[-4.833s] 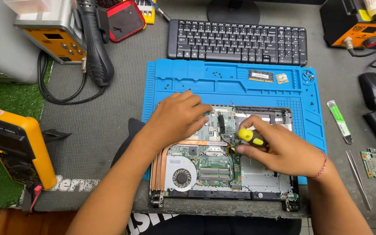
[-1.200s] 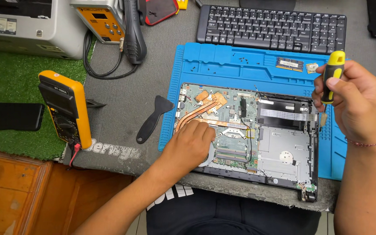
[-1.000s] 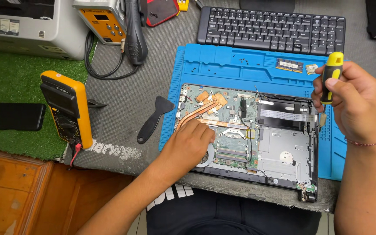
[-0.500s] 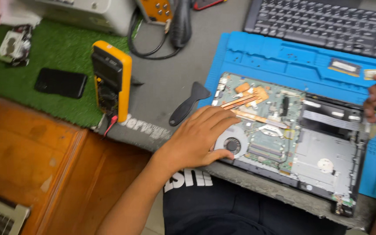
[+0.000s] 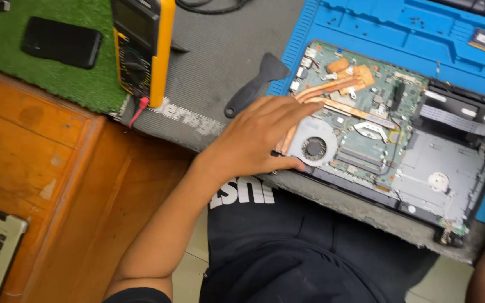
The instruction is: The person disassembles a laptop by removing screws, detaching ribbon cables, and lifting out the cooling fan and heatsink assembly. They use a screwdriver and tweezers to carefully separate components on a blue anti-static mat.
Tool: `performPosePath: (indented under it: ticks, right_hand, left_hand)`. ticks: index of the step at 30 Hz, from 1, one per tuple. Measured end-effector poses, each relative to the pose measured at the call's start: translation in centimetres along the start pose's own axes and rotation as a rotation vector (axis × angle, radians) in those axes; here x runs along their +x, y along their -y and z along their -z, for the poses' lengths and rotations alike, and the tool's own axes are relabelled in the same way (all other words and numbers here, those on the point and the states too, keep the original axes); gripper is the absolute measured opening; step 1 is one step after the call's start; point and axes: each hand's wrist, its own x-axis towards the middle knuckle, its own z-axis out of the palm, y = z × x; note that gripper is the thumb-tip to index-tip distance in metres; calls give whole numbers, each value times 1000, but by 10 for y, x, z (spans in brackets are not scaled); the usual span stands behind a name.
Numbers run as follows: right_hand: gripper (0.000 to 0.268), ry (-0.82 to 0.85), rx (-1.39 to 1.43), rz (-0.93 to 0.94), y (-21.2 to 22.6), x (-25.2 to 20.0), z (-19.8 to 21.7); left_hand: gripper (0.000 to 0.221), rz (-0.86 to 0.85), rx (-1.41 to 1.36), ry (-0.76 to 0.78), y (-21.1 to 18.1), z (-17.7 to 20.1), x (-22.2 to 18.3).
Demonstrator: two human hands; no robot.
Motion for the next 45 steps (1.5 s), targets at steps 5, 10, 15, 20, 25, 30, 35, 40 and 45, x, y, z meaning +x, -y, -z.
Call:
performPosePath:
  ticks: [5, 10, 15, 20, 25, 30, 35, 40, 45]
  right_hand:
    - [42, 61, 27, 640, 65, -20, -260]
    - [55, -505, -289, 755, 102, -27, -463]
    - [52, -418, -205, 793, 104, -23, -455]
    - [50, -384, -155, 797, 106, -20, -451]
    - [39, -388, -89, 802, 110, -18, -467]
    - [41, -494, -168, 782, 109, -12, -460]
    - [37, -387, -184, 757, 89, 3, -360]
    - [39, -433, 21, 817, 112, -19, -483]
    - [36, -793, 107, 708, 151, -30, -586]
  left_hand:
    - [102, -17, 47, -7, -1, -7, 4]
    - [101, -50, 50, -19, 2, -7, 7]
    - [104, -25, -112, 9, 5, -2, 13]
    - [100, -18, -245, 41, 9, 6, 22]
    - [90, 66, -589, -102, 16, 6, 16]
    - [111, 59, -1581, -387, 39, -14, 4]
    - [103, 77, -1630, -461, 49, -17, 1]
    - [104, 117, -1571, -470, 45, -8, 17]
    - [108, 254, -1152, -452, 36, 19, 51]
